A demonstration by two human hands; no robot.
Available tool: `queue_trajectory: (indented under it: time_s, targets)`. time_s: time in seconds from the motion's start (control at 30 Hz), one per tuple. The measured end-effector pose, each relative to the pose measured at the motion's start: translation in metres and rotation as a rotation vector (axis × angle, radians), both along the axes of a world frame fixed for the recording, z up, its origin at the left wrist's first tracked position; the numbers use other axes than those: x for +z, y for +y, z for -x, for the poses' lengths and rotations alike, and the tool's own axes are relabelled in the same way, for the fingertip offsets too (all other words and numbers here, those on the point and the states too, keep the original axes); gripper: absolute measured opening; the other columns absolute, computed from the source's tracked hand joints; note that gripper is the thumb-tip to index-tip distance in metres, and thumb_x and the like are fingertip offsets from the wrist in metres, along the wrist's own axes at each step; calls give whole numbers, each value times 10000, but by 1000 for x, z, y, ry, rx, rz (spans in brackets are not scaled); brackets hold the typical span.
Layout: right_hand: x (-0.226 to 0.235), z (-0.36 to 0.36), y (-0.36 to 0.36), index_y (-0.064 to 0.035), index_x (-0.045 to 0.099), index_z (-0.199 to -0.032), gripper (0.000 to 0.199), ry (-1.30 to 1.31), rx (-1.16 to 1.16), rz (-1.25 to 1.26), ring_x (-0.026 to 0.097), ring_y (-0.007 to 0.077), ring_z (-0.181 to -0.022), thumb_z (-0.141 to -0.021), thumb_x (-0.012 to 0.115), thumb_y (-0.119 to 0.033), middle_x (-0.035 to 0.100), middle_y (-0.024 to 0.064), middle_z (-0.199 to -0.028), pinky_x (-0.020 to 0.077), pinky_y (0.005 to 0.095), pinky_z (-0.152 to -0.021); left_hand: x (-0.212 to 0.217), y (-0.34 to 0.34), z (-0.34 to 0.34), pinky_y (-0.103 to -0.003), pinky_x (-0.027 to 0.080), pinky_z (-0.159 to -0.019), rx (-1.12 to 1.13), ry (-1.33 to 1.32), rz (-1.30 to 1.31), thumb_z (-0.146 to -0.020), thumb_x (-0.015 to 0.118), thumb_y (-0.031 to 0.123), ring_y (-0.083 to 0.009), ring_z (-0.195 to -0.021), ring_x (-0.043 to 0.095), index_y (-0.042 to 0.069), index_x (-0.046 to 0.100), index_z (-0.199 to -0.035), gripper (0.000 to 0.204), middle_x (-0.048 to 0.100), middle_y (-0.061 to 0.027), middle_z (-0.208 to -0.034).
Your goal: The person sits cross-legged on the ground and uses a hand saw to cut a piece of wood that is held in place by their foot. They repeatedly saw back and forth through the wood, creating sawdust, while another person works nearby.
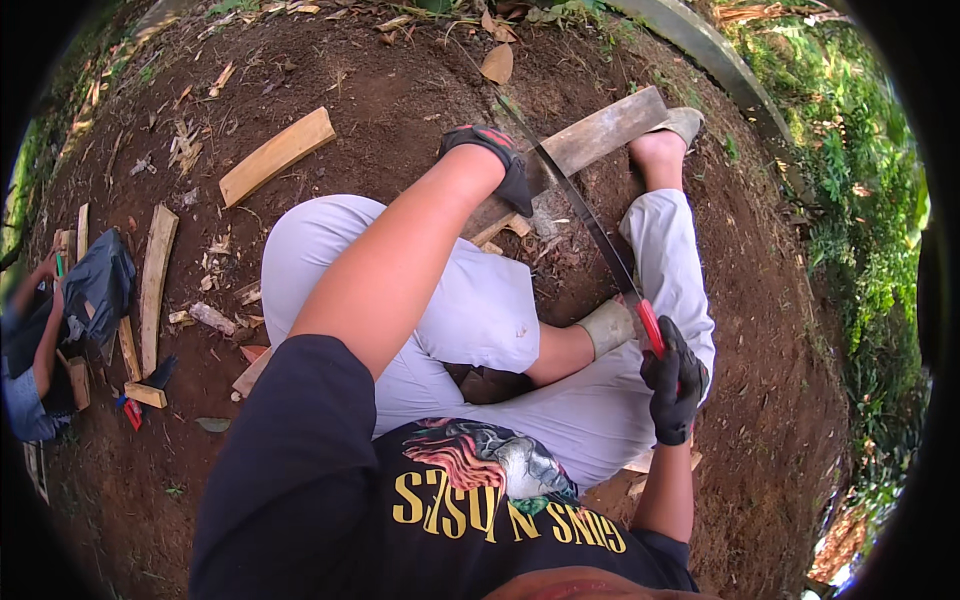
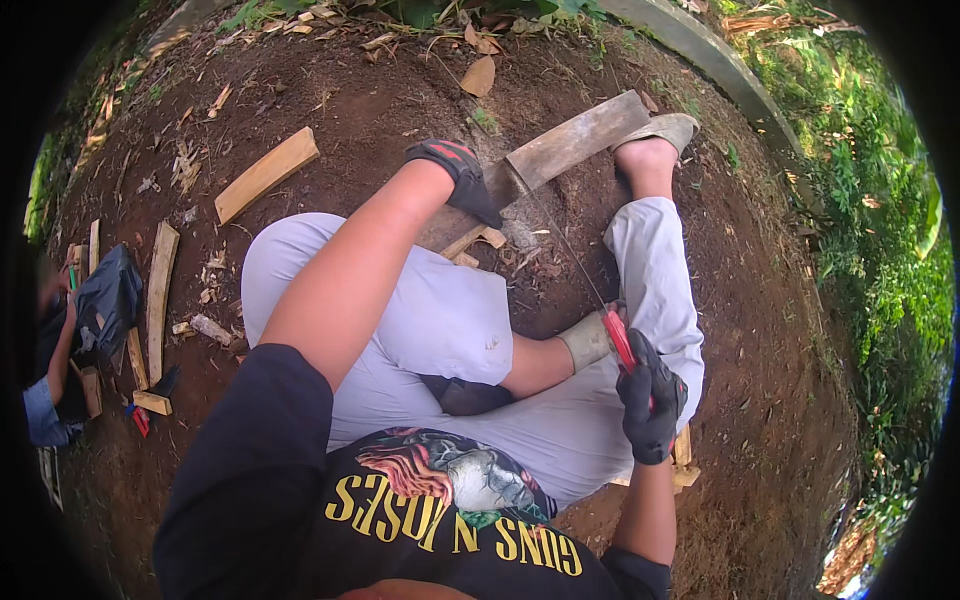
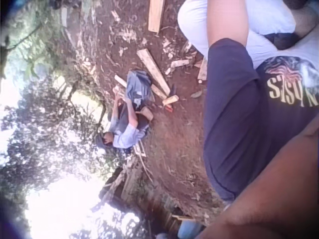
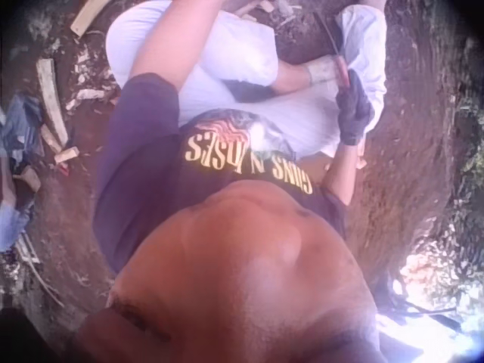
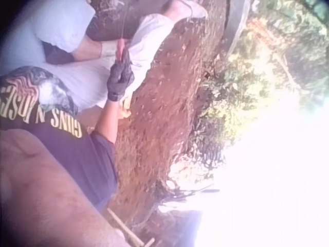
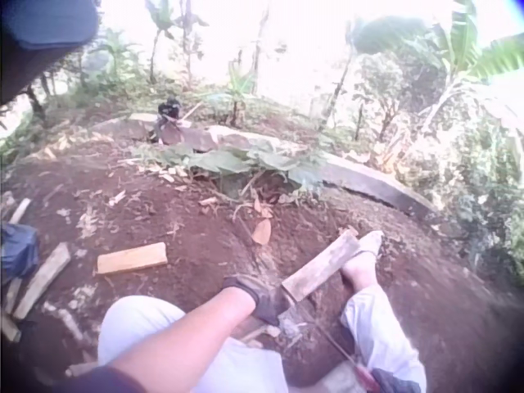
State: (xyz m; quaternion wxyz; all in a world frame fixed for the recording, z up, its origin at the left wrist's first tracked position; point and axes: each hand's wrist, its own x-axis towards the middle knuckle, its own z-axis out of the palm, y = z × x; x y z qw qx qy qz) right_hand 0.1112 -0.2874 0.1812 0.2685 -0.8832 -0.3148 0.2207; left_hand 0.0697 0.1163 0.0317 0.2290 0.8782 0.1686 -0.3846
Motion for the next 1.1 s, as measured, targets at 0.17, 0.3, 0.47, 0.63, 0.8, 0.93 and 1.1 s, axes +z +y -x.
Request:
queue_trajectory:
  time_s: [0.17,0.3,0.47,0.63,0.8,0.93,1.1]
  targets:
    - [0,12,-14,45,708,-1404,443,-179,136,-27,638,134,-625,-1107,487,-197,753,75,-842,521,319,-628,10,-7,-5,-437,560,-1084,5,60,-25,-738,761,760,-297,-1280,716,152,790,-1348,862,743,-106,-1409]
    - [-54,2,34,6,714,-1418,421,14,-85,-102,658,128,-666,-1100,505,-174,801,102,-933,528,315,-659,29,-8,-8,-546,530,-1138,-32,111,46,-831,789,648,-300,-1418,634,190,685,-1502,818,641,-54,-1572]
    - [-92,-3,122,9,704,-1426,413,-123,164,-235,726,209,-738,-1094,527,-160,810,155,-1078,570,369,-712,30,-8,-4,-548,551,-1110,21,138,62,-845,785,642,-307,-1364,676,199,709,-1474,773,679,-52,-1526]
    - [-110,-12,149,-30,705,-1436,396,-57,130,-344,759,352,-1203,-1099,541,-158,747,245,-1343,584,421,-1009,29,-8,-17,-513,554,-1111,-33,174,48,-844,791,659,-309,-1359,679,196,711,-1470,783,683,-60,-1520]
    - [-124,-22,235,-68,708,-1441,385,-35,148,-391,744,367,-1231,-1103,573,-196,750,216,-1360,548,434,-1075,24,-6,-10,-486,524,-1147,-8,95,5,-825,807,693,-302,-1405,644,206,694,-1492,834,674,-67,-1531]
    - [-143,-23,256,-62,688,-1469,416,99,132,-428,748,305,-1208,-1111,569,-237,782,226,-1270,534,417,-1083,-36,1,-6,-473,503,-1167,70,31,-39,-784,744,701,-314,-1396,651,138,723,-1447,870,689,-125,-1499]
    - [-123,-29,206,-45,654,-1513,437,0,154,-312,642,116,-778,-1145,481,-204,783,101,-1043,537,314,-749,-18,2,-9,-474,509,-1160,50,17,14,-789,752,703,-310,-1396,651,150,720,-1452,864,691,-112,-1499]
